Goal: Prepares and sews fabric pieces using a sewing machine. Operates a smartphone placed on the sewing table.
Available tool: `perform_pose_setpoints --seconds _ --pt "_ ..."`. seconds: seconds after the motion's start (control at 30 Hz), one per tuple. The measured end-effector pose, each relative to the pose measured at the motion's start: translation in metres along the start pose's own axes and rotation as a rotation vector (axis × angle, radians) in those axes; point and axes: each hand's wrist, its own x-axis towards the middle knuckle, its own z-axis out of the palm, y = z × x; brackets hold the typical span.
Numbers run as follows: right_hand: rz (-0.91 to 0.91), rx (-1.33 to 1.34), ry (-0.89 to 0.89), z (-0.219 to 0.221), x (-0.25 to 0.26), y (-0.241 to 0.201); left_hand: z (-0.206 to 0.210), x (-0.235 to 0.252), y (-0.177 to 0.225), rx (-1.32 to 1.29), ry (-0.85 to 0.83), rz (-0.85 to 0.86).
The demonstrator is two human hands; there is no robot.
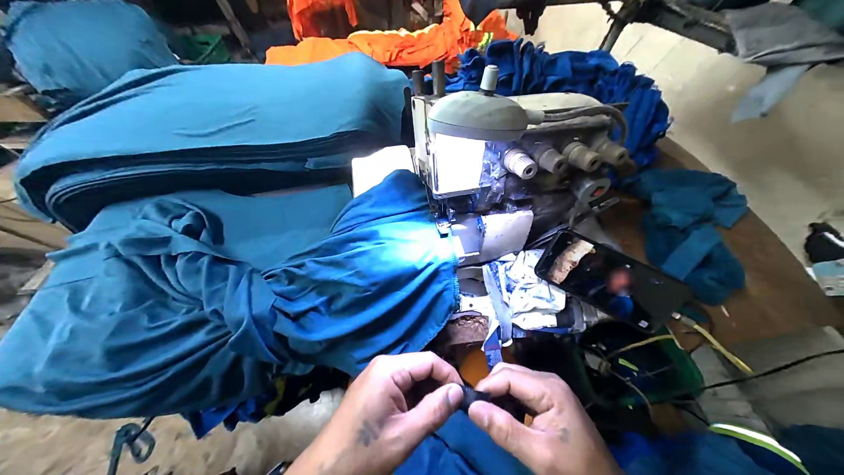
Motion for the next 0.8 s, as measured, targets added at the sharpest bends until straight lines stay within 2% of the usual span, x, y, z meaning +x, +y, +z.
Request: perform_pose_setpoints --seconds 0.2,0.47,0.6,0.8 --pt "0.064 0.065 0.013 0.002 0.003 0.004 0.003 0.003 -0.009 -0.163 0.025 -0.064" --pt "0.194 0.318 -0.052 -0.014 0.005 -0.001 -0.010 0.014 0.002 -0.493 -0.080 -0.312" --pt "0.199 0.319 -0.053 -0.017 0.004 -0.001 -0.009 0.015 0.002 -0.489 -0.072 -0.289" --pt "0.163 0.256 -0.040 -0.013 0.005 0.002 0.000 0.015 0.004 -0.410 0.031 -0.290"
